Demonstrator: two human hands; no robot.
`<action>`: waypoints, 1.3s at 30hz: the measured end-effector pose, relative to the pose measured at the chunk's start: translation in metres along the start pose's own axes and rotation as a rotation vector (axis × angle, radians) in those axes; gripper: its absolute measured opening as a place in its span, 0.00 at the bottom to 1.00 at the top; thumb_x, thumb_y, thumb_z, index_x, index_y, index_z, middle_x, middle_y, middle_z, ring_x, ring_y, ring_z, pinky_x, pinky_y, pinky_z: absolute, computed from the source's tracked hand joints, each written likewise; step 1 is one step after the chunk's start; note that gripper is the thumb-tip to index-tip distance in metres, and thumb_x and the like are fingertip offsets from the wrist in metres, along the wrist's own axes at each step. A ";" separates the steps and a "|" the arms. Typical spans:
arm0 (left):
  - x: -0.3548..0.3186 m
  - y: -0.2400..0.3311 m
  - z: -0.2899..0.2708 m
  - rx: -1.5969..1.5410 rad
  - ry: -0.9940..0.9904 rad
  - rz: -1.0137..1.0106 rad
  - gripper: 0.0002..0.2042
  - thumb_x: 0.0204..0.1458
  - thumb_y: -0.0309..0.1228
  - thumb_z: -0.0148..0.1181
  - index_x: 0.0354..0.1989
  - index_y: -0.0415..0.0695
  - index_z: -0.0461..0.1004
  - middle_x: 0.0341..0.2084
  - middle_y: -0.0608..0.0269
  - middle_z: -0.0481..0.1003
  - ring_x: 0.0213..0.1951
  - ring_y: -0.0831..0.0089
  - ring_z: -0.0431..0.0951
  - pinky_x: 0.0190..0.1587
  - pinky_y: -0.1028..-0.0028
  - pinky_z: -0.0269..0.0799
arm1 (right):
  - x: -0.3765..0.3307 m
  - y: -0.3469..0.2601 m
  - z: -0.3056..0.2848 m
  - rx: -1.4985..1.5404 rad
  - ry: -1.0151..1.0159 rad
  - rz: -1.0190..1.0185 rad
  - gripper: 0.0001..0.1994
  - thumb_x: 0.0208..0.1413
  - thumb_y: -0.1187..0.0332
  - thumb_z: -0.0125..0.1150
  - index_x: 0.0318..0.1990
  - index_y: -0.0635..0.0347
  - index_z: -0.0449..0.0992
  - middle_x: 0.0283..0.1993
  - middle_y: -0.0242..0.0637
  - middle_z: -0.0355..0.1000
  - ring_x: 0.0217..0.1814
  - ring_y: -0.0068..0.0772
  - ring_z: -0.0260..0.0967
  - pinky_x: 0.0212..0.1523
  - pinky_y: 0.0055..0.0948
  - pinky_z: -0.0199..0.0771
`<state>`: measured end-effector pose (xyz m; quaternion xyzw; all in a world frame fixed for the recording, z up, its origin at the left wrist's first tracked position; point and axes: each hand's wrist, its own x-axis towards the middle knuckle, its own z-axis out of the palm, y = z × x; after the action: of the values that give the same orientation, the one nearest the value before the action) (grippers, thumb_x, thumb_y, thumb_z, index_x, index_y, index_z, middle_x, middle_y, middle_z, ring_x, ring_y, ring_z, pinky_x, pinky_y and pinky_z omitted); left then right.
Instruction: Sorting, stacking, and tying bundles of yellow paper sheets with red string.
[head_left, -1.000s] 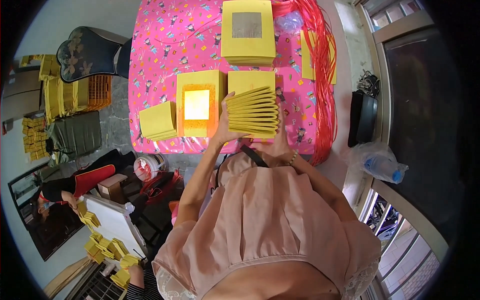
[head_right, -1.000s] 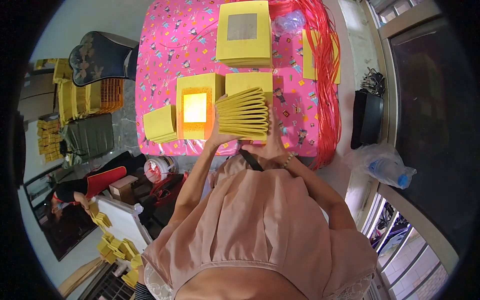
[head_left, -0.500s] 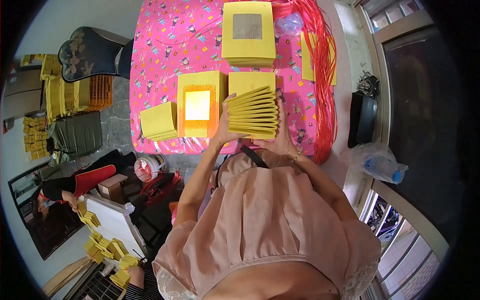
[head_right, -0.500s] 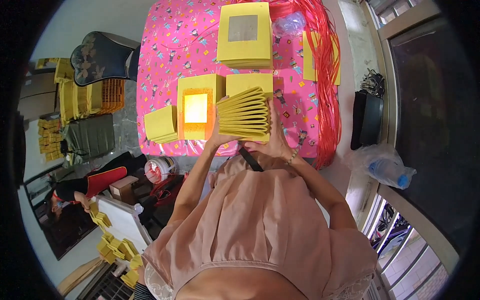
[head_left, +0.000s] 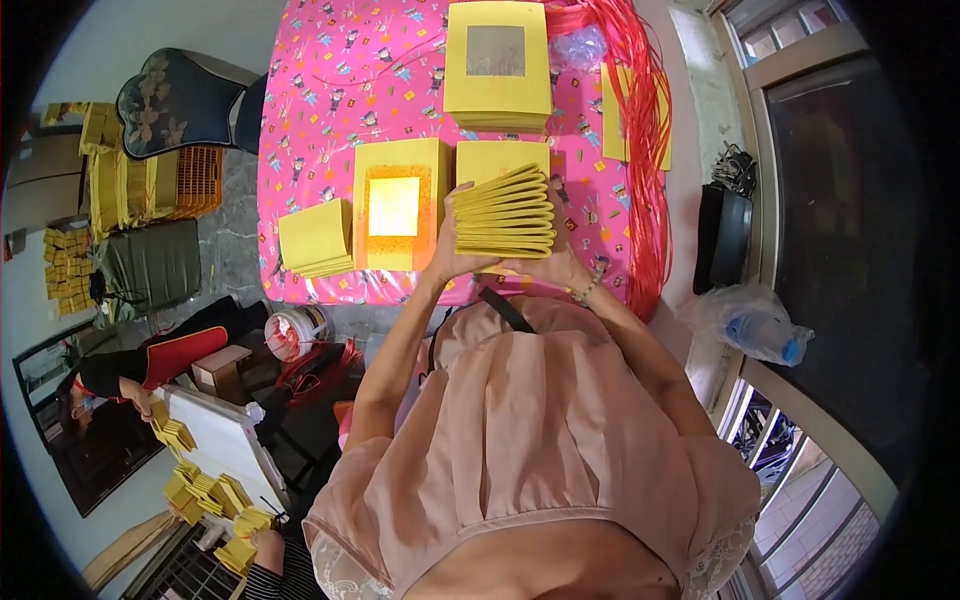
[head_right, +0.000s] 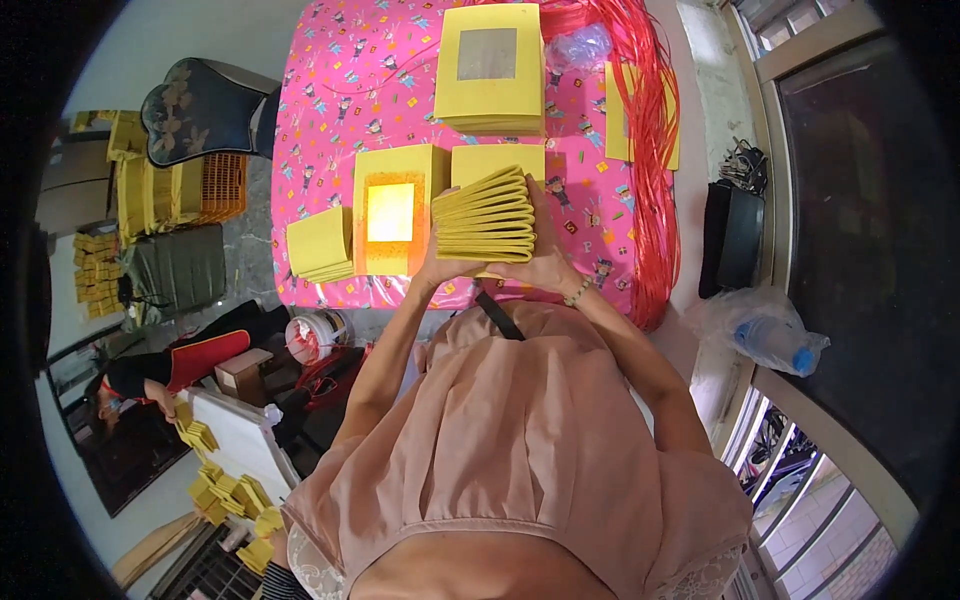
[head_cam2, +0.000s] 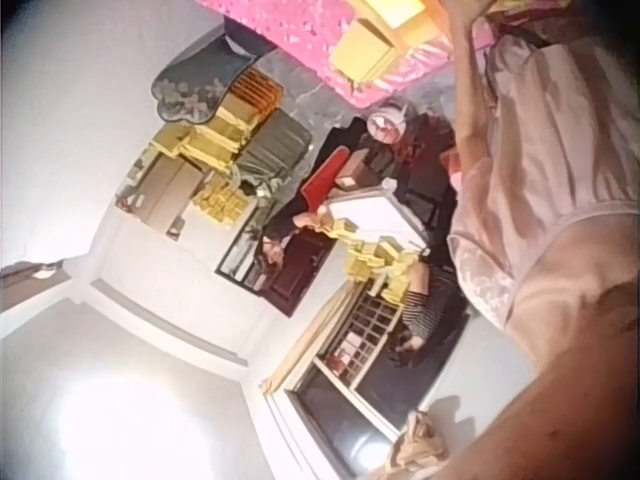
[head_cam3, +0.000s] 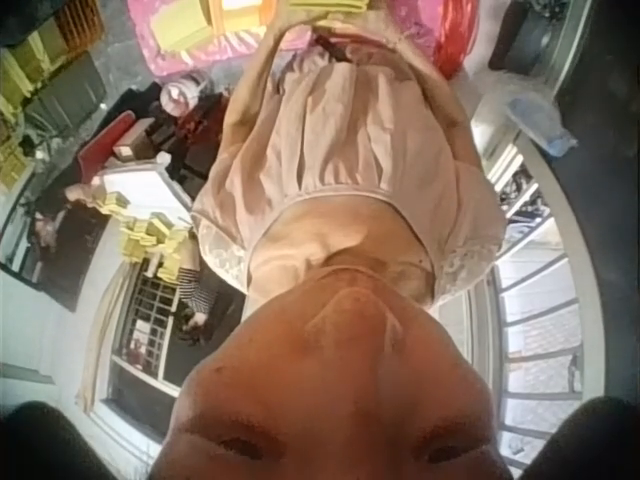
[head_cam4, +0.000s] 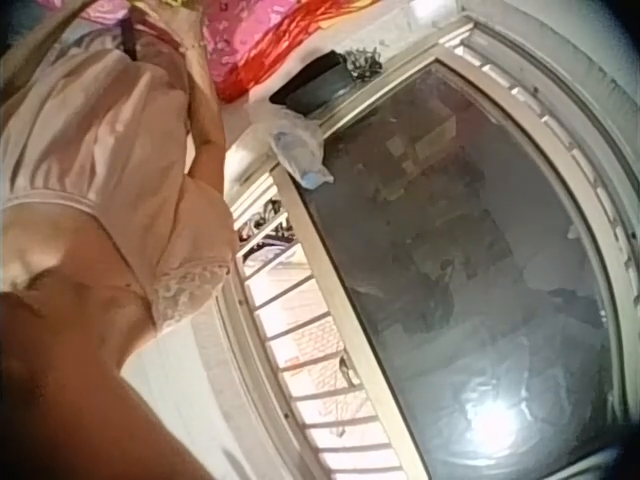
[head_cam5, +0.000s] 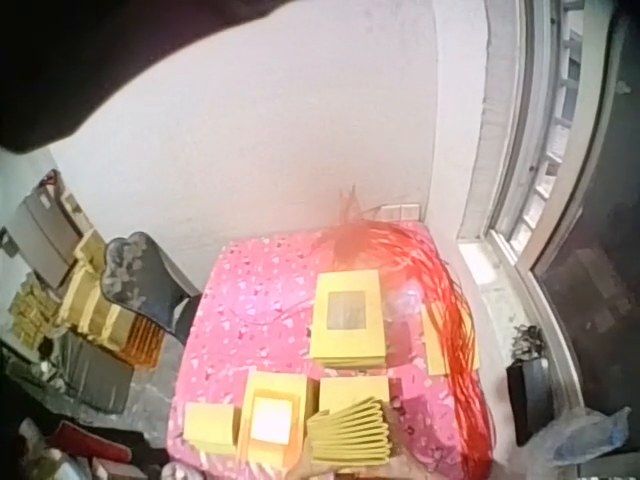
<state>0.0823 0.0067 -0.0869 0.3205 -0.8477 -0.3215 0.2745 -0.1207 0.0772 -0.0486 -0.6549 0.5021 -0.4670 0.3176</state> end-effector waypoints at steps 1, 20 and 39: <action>0.001 0.000 -0.002 0.040 0.000 0.035 0.54 0.27 0.48 0.78 0.64 0.38 0.53 0.58 0.48 0.57 0.61 0.53 0.59 0.64 0.61 0.56 | -0.001 0.001 -0.002 0.033 -0.007 0.026 0.67 0.30 0.55 0.81 0.70 0.66 0.31 0.71 0.52 0.43 0.72 0.48 0.45 0.70 0.42 0.51; -0.003 0.001 0.003 -0.072 0.015 -0.020 0.59 0.25 0.42 0.79 0.66 0.38 0.45 0.57 0.50 0.61 0.59 0.58 0.64 0.62 0.63 0.60 | -0.022 -0.039 -0.040 -0.436 0.098 -0.198 0.41 0.45 0.50 0.69 0.63 0.61 0.59 0.64 0.47 0.53 0.69 0.54 0.49 0.66 0.49 0.51; 0.003 0.028 -0.010 -0.242 0.084 -0.112 0.58 0.26 0.42 0.79 0.65 0.37 0.45 0.57 0.51 0.61 0.59 0.59 0.64 0.62 0.64 0.60 | -0.037 -0.040 -0.032 -0.097 0.300 0.106 0.14 0.59 0.70 0.55 0.51 0.66 0.68 0.49 0.47 0.66 0.52 0.44 0.65 0.52 0.36 0.66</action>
<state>0.0772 0.0171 -0.0598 0.3451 -0.7711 -0.4226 0.3282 -0.1388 0.1257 -0.0126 -0.5651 0.5997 -0.5173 0.2313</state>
